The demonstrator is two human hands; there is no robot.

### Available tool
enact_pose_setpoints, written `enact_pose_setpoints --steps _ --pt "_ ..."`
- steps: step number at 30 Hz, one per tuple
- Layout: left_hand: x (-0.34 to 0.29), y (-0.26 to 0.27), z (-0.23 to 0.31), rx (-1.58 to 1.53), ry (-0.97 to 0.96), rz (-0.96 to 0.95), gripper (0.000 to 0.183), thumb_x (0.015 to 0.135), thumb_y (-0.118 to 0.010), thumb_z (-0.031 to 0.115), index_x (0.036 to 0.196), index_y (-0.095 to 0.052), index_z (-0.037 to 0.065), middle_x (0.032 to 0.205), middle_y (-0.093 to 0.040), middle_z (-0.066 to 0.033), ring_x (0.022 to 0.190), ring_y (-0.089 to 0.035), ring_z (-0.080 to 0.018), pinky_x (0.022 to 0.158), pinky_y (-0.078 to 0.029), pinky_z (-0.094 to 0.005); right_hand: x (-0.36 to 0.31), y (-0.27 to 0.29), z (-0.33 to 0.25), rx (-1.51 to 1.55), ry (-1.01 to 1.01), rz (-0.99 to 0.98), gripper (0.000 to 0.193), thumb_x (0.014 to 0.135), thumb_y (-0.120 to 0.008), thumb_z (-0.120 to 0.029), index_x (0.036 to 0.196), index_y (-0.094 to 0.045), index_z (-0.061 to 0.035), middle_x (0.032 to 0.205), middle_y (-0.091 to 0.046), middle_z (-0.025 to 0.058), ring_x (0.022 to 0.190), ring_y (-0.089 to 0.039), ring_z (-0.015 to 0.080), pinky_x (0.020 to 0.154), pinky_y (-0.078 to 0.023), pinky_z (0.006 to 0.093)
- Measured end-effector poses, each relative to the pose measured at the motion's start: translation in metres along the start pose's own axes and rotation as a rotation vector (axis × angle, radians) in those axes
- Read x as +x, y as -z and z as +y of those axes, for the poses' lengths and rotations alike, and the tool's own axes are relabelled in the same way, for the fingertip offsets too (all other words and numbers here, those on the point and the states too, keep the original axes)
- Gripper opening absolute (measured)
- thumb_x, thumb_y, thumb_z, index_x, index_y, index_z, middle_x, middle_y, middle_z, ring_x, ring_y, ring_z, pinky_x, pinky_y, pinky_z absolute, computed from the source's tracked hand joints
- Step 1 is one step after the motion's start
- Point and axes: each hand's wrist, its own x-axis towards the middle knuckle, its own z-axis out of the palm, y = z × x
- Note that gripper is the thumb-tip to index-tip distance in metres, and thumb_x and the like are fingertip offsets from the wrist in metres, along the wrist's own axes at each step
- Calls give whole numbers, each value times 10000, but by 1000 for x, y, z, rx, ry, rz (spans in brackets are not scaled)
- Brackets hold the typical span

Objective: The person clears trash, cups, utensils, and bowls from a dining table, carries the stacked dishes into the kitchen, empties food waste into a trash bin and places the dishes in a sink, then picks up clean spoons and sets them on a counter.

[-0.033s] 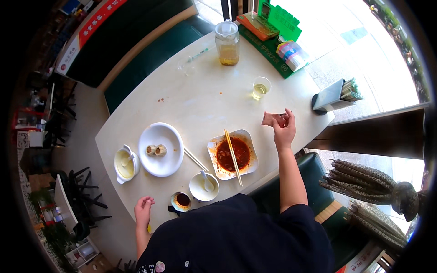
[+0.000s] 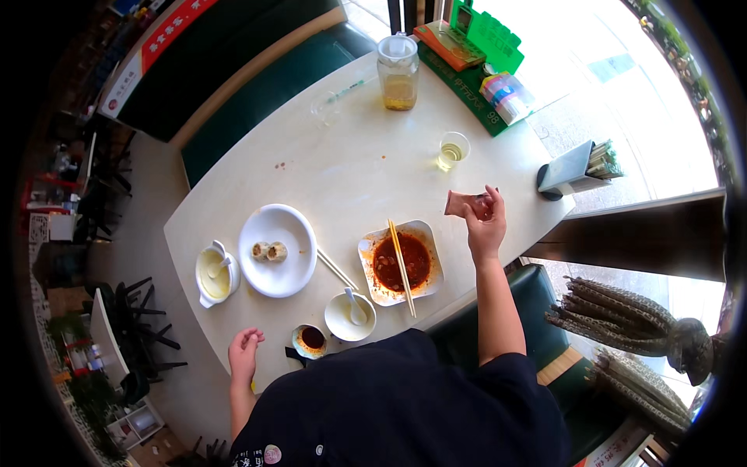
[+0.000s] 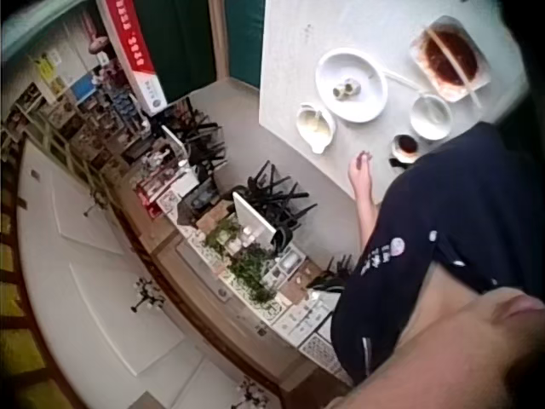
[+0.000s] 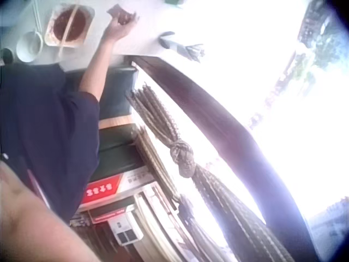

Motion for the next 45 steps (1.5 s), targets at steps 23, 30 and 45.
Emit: enact_pose_setpoints --steps 23,30,45 --pt "-35 -58 141 -621 -537 -443 253 720 -604 -130 928 -614 14 920 -636 -101 806 -612 -137 686 -499 -250 -111 -88 -241 476 809 -712 700 587 -750 63 1188 -408 -48 913 -539 137 756 -578 208 597 -470 267" --pt "-31 -61 134 -670 -520 -465 176 767 -594 -96 923 -588 -14 937 -640 -123 904 -617 -173 816 -500 -281 -111 -87 -248 445 820 -675 633 626 -749 53 1161 -418 -18 843 -564 127 706 -574 209 570 -465 271" --pt "-15 -32 69 -424 -239 -209 223 862 -500 62 1068 -537 -15 968 -618 -128 812 -573 -137 779 -461 -272 -17 -2 -46 231 -210 165 282 790 -655 -102 1033 -549 -6 917 -599 30 757 -543 74 627 -404 195"
